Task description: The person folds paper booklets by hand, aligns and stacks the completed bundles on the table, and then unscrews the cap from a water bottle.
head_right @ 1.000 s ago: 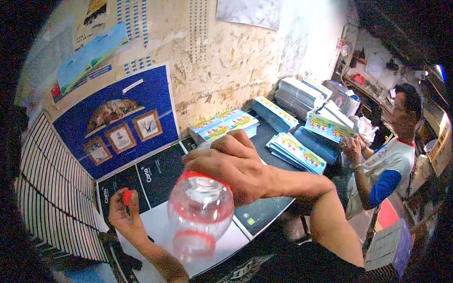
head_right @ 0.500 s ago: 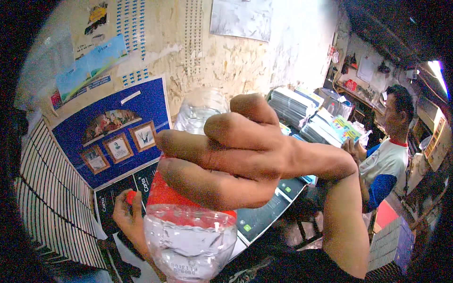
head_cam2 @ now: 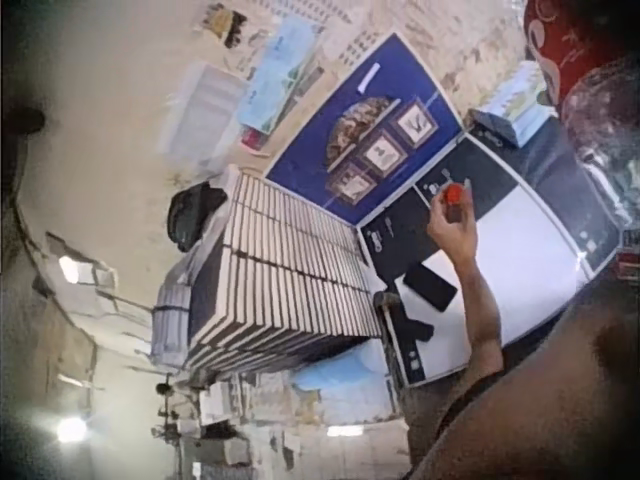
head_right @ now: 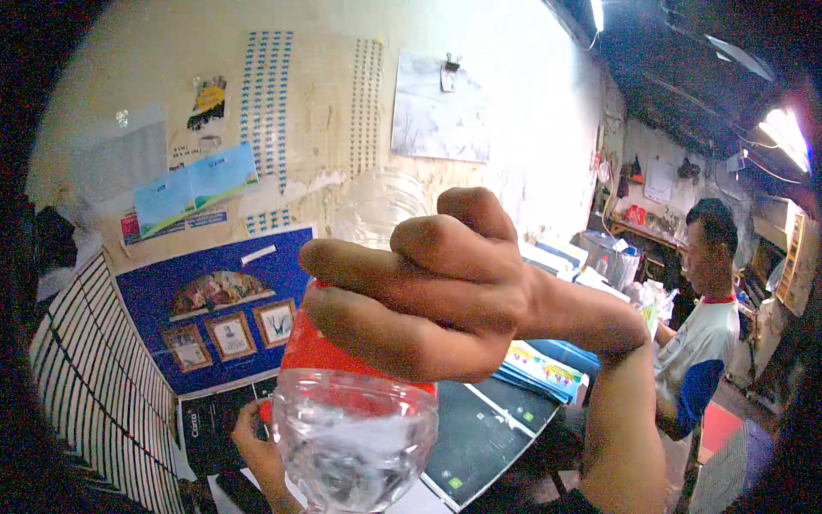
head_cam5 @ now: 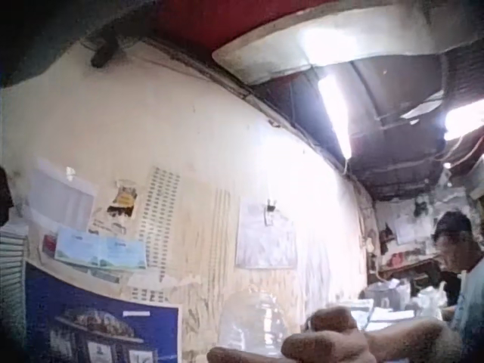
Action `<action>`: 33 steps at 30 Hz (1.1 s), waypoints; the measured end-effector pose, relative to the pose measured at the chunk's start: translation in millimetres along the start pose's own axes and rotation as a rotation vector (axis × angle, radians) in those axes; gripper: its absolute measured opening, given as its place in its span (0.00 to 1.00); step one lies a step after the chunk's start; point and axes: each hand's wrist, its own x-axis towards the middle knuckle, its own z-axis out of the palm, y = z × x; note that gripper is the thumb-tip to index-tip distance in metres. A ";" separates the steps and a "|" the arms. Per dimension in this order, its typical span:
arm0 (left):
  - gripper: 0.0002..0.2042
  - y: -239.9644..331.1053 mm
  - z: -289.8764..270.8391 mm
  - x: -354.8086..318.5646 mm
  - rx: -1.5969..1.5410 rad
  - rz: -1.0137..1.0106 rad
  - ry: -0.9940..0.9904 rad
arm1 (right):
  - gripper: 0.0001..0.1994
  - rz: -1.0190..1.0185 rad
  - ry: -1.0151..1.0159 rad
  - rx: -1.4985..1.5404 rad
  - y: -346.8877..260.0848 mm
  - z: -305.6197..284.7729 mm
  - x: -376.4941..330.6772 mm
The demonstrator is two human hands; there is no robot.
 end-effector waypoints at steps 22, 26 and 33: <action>0.12 -26.2 2.6 2.1 0.050 0.010 -0.033 | 0.12 -0.062 0.030 -0.016 17.6 4.2 22.1; 0.09 -33.2 2.5 0.8 0.114 0.139 0.066 | 0.13 -0.088 0.057 -0.003 20.8 8.6 20.5; 0.13 -21.9 4.1 1.8 -0.033 -0.073 0.007 | 0.14 -0.063 0.107 0.049 17.5 11.3 1.1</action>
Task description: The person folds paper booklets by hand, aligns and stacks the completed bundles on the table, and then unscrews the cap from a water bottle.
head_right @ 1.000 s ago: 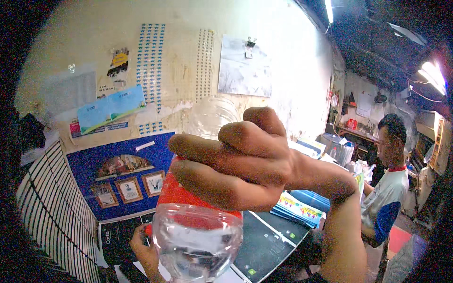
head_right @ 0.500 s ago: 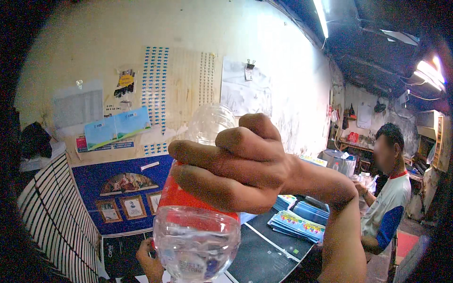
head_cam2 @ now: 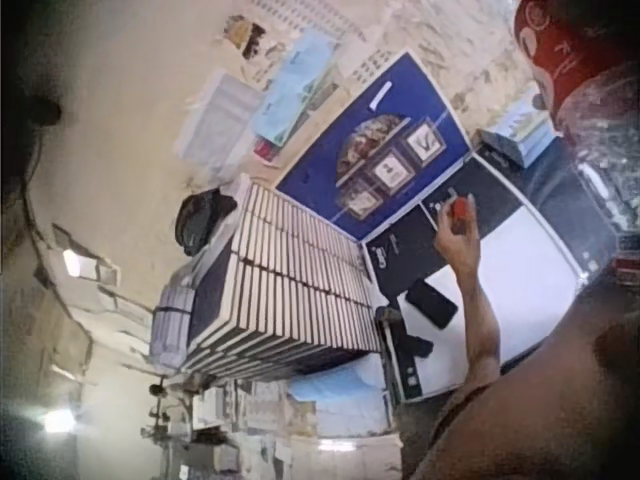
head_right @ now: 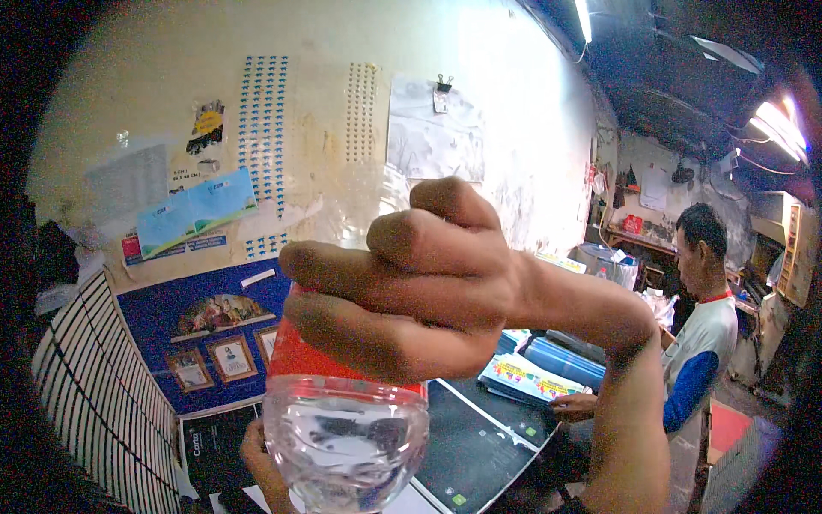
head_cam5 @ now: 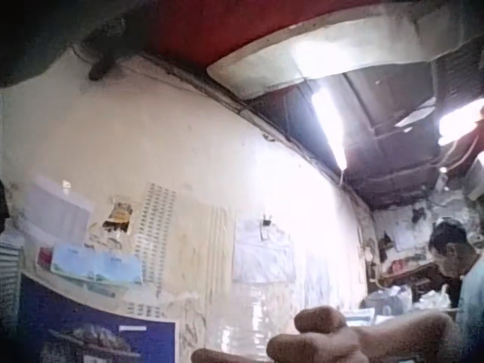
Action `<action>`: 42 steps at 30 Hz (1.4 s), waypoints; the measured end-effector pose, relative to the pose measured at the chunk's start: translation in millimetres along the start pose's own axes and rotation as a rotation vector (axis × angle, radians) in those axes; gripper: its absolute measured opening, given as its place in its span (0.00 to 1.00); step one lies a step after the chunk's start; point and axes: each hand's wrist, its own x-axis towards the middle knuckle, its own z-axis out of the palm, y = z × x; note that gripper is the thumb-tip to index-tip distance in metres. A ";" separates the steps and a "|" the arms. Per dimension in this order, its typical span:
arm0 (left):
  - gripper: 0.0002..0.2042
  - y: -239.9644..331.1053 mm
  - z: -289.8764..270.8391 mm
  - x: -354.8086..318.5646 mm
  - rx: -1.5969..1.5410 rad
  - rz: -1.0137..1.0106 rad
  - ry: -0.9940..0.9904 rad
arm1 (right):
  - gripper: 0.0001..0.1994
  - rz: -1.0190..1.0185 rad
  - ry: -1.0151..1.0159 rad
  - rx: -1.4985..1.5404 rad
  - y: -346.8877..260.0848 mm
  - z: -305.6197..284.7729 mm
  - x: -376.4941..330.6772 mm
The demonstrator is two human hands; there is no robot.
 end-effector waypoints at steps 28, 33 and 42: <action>0.12 -0.3 -6.1 2.7 0.081 0.057 0.008 | 0.23 0.260 -0.310 -0.027 -25.6 -21.6 1.5; 0.12 -12.6 3.7 7.1 0.023 0.053 -0.016 | 0.25 0.278 -0.375 -0.090 -26.0 -20.1 2.0; 0.12 -10.4 -17.9 -2.8 0.078 -0.003 0.010 | 0.32 0.509 -0.642 -0.049 -67.0 -26.6 24.4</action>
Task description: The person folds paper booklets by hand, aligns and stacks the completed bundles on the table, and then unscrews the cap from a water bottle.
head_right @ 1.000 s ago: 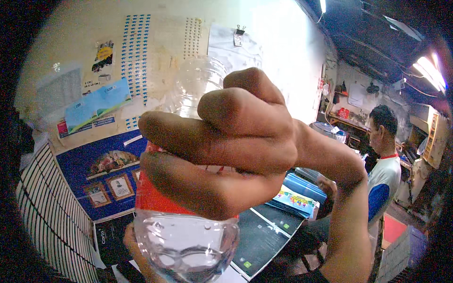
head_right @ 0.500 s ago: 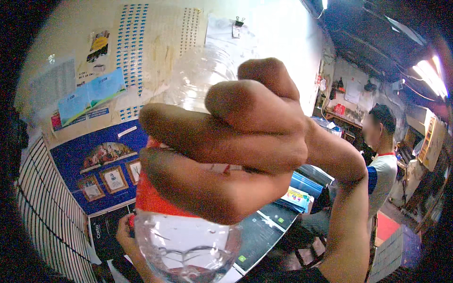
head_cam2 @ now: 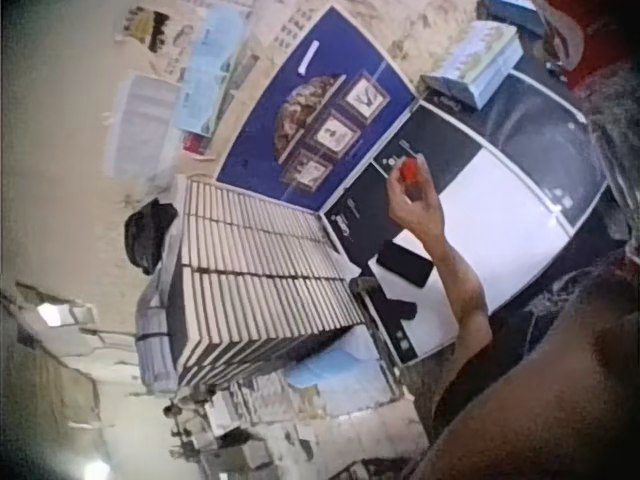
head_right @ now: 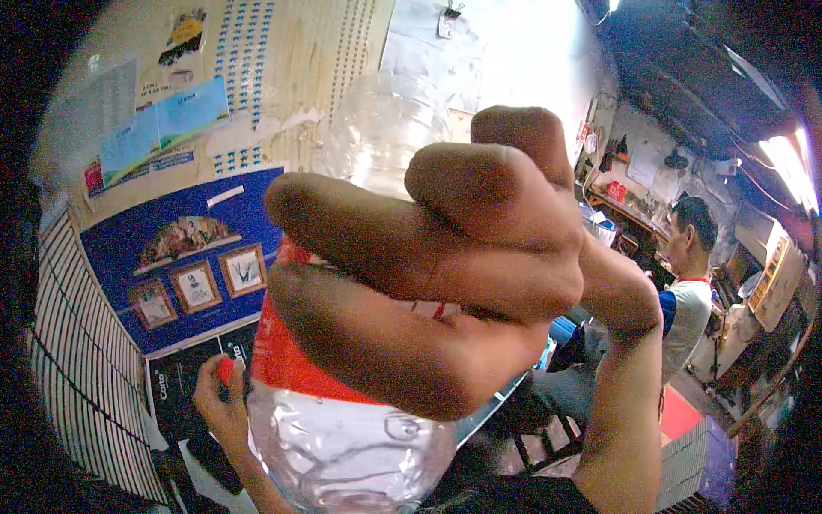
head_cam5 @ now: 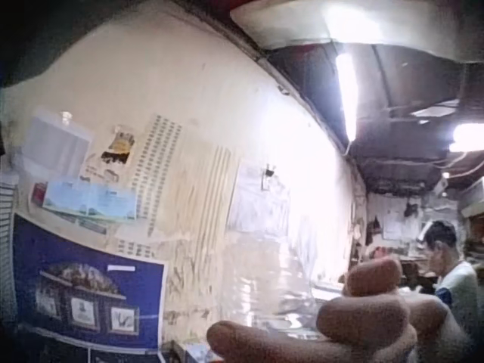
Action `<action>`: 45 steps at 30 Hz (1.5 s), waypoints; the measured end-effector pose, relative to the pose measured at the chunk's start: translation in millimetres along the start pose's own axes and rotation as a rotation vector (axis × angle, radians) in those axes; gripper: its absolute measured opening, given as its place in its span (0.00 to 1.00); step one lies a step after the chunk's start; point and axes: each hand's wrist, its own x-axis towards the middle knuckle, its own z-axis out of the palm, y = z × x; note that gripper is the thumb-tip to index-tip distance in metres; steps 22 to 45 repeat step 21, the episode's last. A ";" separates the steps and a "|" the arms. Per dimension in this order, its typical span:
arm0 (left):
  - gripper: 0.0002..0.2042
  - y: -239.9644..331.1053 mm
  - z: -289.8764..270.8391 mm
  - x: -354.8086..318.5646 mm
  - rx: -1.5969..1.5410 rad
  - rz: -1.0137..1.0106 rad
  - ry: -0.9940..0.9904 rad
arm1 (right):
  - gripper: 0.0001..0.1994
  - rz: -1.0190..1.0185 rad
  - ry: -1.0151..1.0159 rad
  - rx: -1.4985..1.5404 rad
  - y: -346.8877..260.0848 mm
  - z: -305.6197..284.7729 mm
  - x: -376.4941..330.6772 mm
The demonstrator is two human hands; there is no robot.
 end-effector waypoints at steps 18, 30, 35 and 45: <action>0.28 91.6 8.6 -132.1 -0.467 0.130 -0.397 | 0.43 0.663 -0.529 1.267 -90.7 60.3 -226.3; 0.27 109.4 -11.1 -163.2 -0.211 0.058 -0.344 | 0.42 0.777 -0.570 1.505 -157.6 100.3 -278.2; 0.27 109.4 -11.1 -163.2 -0.211 0.058 -0.344 | 0.42 0.777 -0.570 1.505 -157.6 100.3 -278.2; 0.27 109.4 -11.1 -163.2 -0.211 0.058 -0.344 | 0.42 0.777 -0.570 1.505 -157.6 100.3 -278.2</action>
